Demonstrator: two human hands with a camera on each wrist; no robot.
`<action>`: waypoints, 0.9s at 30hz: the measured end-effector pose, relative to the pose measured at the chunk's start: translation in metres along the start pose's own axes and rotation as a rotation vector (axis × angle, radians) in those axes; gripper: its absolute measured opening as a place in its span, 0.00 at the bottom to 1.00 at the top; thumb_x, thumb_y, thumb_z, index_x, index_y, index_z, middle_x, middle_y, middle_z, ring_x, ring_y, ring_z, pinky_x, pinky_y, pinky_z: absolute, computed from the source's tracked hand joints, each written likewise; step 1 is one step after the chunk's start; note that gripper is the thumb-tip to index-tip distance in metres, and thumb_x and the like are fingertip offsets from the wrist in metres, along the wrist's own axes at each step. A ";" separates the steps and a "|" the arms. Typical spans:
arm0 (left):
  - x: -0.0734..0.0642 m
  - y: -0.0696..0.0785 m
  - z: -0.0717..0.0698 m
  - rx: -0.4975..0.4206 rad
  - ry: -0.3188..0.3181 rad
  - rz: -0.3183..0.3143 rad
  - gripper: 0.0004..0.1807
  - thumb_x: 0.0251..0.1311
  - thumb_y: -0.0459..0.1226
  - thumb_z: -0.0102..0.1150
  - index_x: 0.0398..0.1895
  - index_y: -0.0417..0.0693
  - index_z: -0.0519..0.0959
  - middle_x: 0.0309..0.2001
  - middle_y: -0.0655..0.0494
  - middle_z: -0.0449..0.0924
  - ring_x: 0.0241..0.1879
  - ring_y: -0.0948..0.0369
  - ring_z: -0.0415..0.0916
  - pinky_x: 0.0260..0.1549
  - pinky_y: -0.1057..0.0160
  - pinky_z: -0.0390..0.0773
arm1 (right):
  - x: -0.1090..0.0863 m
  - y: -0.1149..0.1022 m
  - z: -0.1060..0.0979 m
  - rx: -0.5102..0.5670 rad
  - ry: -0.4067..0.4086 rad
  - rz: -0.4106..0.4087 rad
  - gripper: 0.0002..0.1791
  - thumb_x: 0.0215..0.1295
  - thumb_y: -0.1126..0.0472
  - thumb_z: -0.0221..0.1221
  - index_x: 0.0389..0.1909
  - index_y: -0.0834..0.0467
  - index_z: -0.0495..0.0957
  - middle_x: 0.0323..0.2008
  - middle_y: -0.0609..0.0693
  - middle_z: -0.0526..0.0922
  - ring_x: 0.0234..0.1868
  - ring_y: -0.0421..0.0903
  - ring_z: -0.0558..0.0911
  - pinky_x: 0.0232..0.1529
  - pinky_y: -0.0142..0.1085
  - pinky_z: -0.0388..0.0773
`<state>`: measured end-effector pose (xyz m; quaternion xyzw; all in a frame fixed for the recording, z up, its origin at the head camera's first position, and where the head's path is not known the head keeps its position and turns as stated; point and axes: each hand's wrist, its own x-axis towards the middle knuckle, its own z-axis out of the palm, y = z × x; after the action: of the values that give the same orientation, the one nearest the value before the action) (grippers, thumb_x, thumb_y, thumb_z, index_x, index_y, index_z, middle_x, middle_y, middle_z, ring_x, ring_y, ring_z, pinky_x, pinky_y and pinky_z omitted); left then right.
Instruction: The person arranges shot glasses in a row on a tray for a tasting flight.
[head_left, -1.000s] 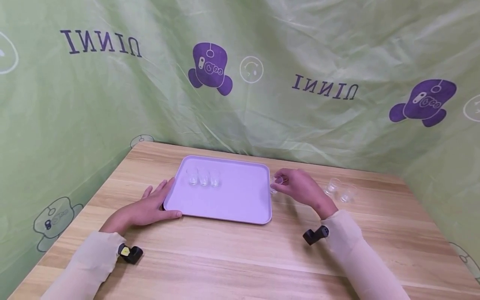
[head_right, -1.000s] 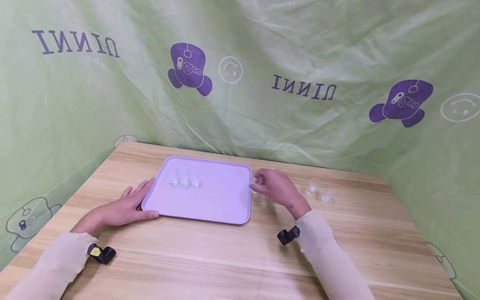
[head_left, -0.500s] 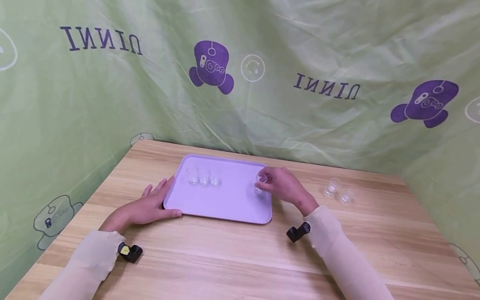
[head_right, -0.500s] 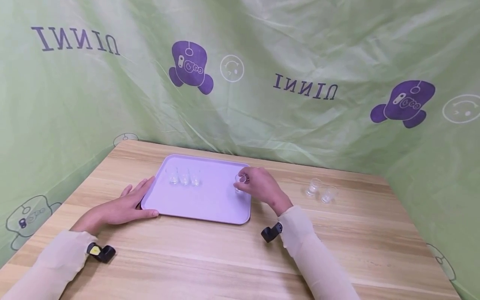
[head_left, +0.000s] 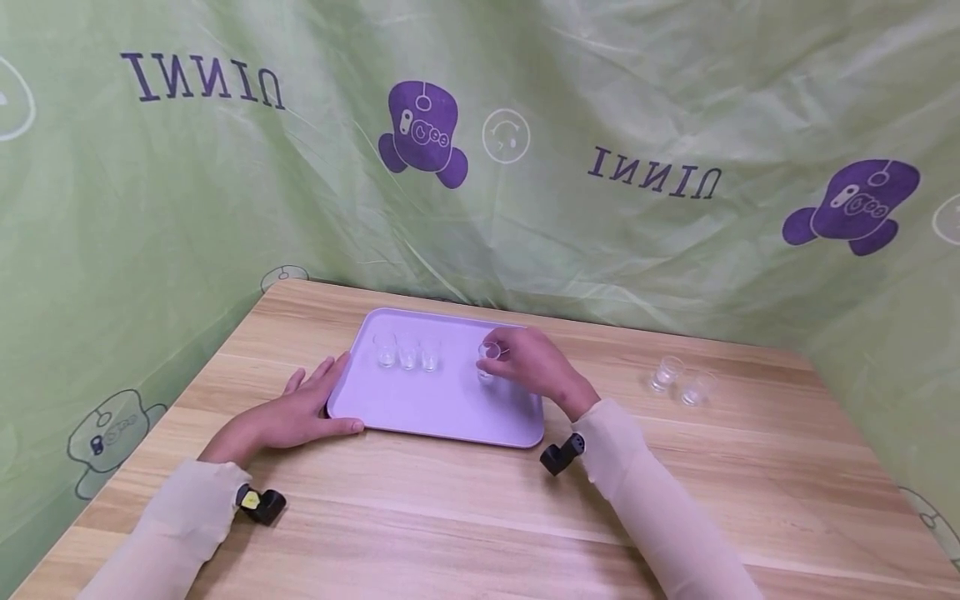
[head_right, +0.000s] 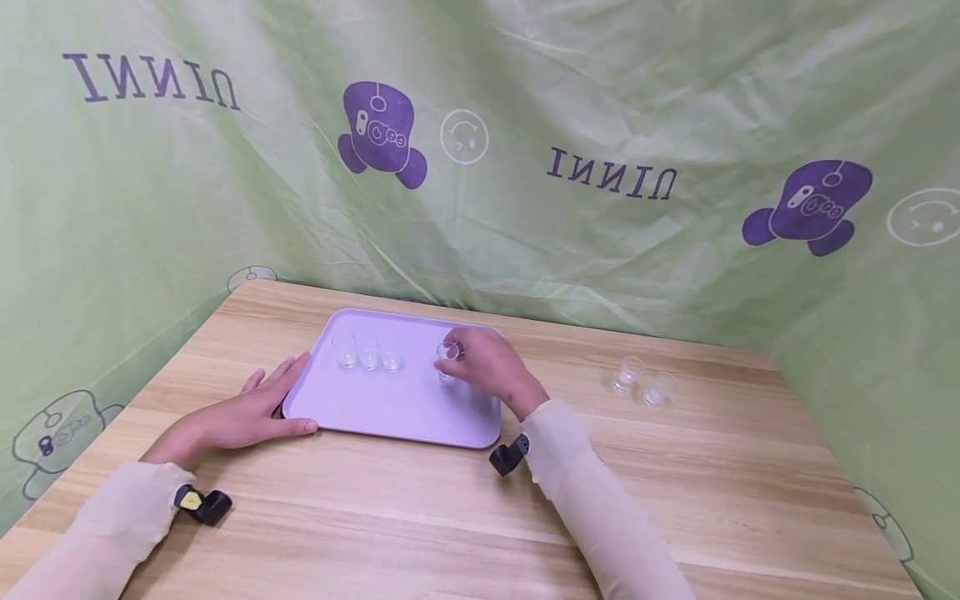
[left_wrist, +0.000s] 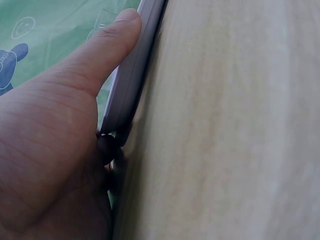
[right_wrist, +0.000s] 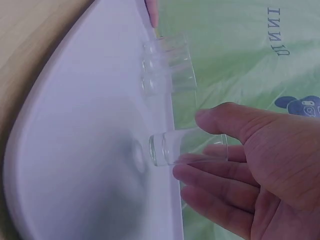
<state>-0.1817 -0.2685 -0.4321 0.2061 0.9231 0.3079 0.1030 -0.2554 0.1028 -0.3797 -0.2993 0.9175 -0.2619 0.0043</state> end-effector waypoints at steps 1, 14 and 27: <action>0.000 0.000 0.000 0.003 -0.001 -0.004 0.62 0.64 0.59 0.65 0.83 0.39 0.37 0.81 0.34 0.38 0.79 0.36 0.29 0.70 0.34 0.24 | 0.002 -0.001 0.001 0.002 -0.004 0.007 0.16 0.67 0.55 0.70 0.49 0.62 0.85 0.39 0.49 0.87 0.40 0.43 0.84 0.43 0.38 0.81; 0.000 0.000 -0.002 -0.010 -0.009 -0.009 0.62 0.64 0.59 0.65 0.83 0.37 0.37 0.81 0.32 0.38 0.79 0.36 0.28 0.70 0.35 0.24 | 0.021 -0.009 0.010 0.004 -0.030 -0.020 0.16 0.66 0.55 0.70 0.48 0.62 0.85 0.38 0.49 0.87 0.39 0.42 0.83 0.42 0.35 0.80; 0.001 -0.002 -0.001 -0.001 -0.010 -0.011 0.62 0.64 0.60 0.65 0.83 0.37 0.37 0.81 0.32 0.38 0.79 0.36 0.28 0.70 0.35 0.24 | 0.034 -0.022 0.018 0.007 -0.064 -0.026 0.19 0.65 0.57 0.71 0.51 0.64 0.84 0.41 0.51 0.88 0.42 0.44 0.84 0.48 0.36 0.80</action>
<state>-0.1832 -0.2701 -0.4321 0.2027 0.9234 0.3070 0.1093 -0.2679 0.0604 -0.3800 -0.3193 0.9121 -0.2553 0.0314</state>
